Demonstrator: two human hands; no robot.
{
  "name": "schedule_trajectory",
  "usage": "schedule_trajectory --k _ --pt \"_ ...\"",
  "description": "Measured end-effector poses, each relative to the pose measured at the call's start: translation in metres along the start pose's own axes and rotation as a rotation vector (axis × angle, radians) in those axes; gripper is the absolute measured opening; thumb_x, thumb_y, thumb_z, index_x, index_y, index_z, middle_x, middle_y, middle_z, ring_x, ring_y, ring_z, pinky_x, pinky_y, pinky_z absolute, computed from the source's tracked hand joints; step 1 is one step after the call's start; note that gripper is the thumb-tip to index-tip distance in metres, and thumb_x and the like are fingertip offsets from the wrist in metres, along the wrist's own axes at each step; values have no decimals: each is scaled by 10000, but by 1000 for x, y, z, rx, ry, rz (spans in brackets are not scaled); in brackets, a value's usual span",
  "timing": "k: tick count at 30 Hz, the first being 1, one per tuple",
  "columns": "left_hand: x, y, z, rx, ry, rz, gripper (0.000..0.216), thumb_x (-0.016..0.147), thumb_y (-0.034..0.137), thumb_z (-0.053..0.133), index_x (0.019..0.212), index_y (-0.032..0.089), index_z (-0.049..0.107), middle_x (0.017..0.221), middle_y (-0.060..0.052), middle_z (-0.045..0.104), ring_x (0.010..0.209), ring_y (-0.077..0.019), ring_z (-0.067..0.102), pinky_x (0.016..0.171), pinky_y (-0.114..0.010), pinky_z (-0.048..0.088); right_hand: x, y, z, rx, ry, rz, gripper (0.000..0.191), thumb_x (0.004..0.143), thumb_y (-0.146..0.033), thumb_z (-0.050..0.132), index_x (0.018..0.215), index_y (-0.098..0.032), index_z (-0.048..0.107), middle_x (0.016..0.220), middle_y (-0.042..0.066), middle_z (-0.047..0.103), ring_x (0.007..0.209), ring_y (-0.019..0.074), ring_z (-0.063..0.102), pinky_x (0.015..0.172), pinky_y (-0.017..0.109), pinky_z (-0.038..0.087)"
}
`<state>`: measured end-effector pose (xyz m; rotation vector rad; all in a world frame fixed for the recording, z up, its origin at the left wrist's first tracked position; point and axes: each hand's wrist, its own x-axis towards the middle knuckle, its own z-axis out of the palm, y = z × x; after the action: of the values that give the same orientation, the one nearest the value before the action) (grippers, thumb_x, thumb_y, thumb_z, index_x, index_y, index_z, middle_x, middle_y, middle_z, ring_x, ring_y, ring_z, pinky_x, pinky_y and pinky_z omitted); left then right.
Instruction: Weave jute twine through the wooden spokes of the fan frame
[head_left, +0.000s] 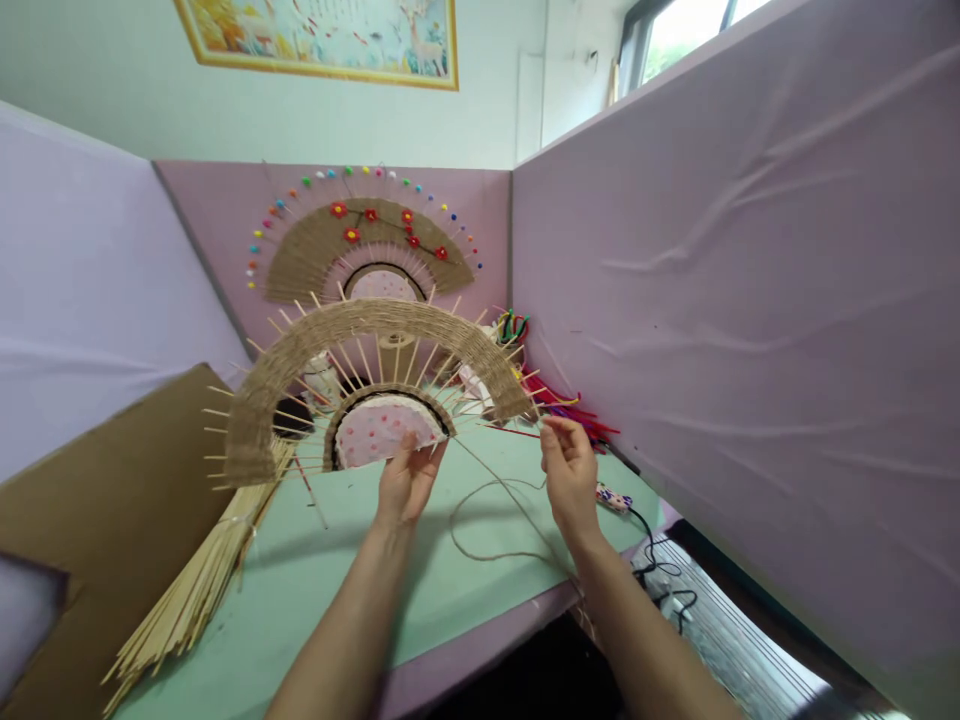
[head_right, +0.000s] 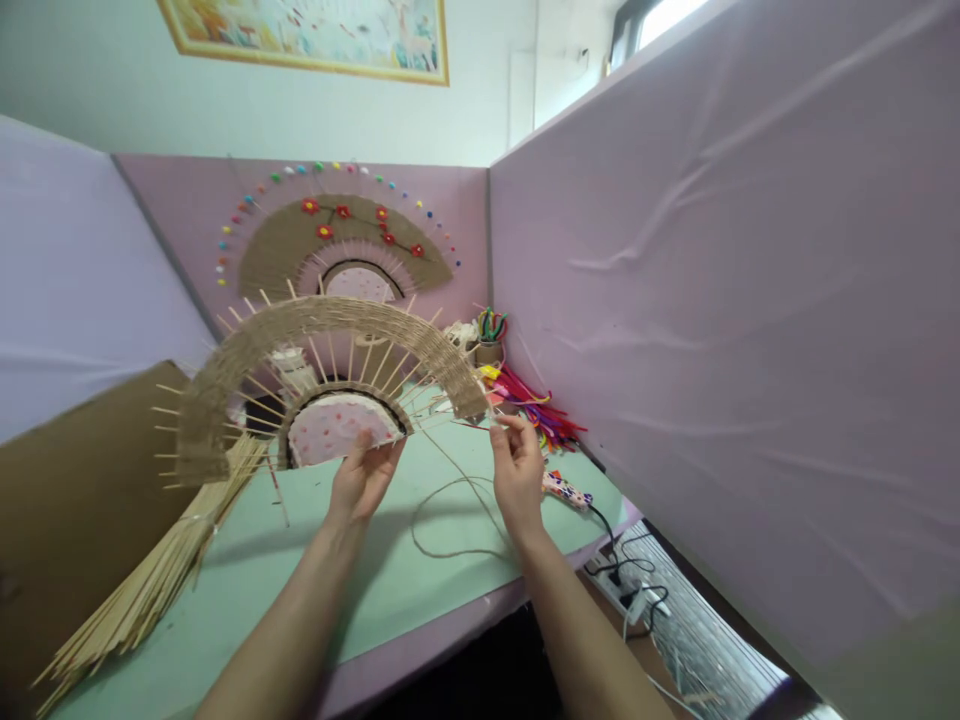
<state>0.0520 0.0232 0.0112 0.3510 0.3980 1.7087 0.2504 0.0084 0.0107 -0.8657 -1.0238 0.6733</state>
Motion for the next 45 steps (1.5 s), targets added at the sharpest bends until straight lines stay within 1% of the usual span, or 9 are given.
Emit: schedule_trajectory --k 5,9,13,18,21,25,31,40,45 --pt "17 4 -26 -22 3 -47 194 916 91 484 987 165 649 878 -65 752 851 -170 707 876 -377 556 -7 11 -10 -259 -239 -55 203 871 -373 552 869 -175 596 678 -7 557 610 129 501 573 253 396" --pt "19 5 -40 -22 24 -100 221 905 78 495 1040 174 641 898 -66 752 856 -172 707 884 -389 554 -7 7 -23 -459 -444 -72 194 888 -334 519 949 -179 618 687 5 589 623 151 547 589 275 432" --pt "18 7 -42 -33 25 -110 235 906 80 490 1059 175 641 882 -64 751 849 -171 704 907 -404 545 -16 -26 -34 -894 -540 -331 145 862 -301 590 924 -202 676 1065 113 645 998 261 587 864 416 442" --pt "15 8 -40 -33 8 -84 251 908 67 472 1064 165 644 865 -68 750 824 -171 704 878 -411 559 -34 -74 -36 -984 -851 -257 215 925 -356 521 801 -229 643 798 30 670 747 189 623 688 321 468" --pt "15 7 -40 -34 5 -91 246 908 64 468 1048 160 646 867 -69 749 829 -171 703 883 -416 558 -29 -74 -25 -799 -626 -352 159 927 -341 516 994 -230 608 988 54 676 914 196 627 803 328 483" --pt "15 6 -42 -25 -5 -100 216 882 64 518 1029 159 644 918 -66 748 850 -169 699 923 -425 539 -11 -49 -4 -749 -275 -547 356 919 -264 482 1264 -179 466 1271 142 568 1188 239 516 997 411 401" --pt "15 6 -41 -11 -13 -102 219 870 74 549 1041 175 640 915 -53 747 870 -168 697 945 -429 525 -8 -31 16 -924 -249 -503 447 901 -220 460 1342 -170 416 1262 151 588 1149 268 538 995 462 323" --pt "15 7 -41 -14 -4 -119 167 904 90 500 894 142 658 849 -75 748 834 -172 702 891 -393 553 -10 -32 11 -827 -244 -484 431 893 -198 453 1323 -207 422 1246 123 596 1133 244 553 963 432 319" --pt "16 7 -40 -35 -3 -135 203 927 103 460 865 148 648 819 -63 745 808 -161 704 840 -356 579 -7 -21 0 -578 66 -525 254 872 -229 501 1122 -192 528 1139 122 565 1097 237 522 963 420 387"
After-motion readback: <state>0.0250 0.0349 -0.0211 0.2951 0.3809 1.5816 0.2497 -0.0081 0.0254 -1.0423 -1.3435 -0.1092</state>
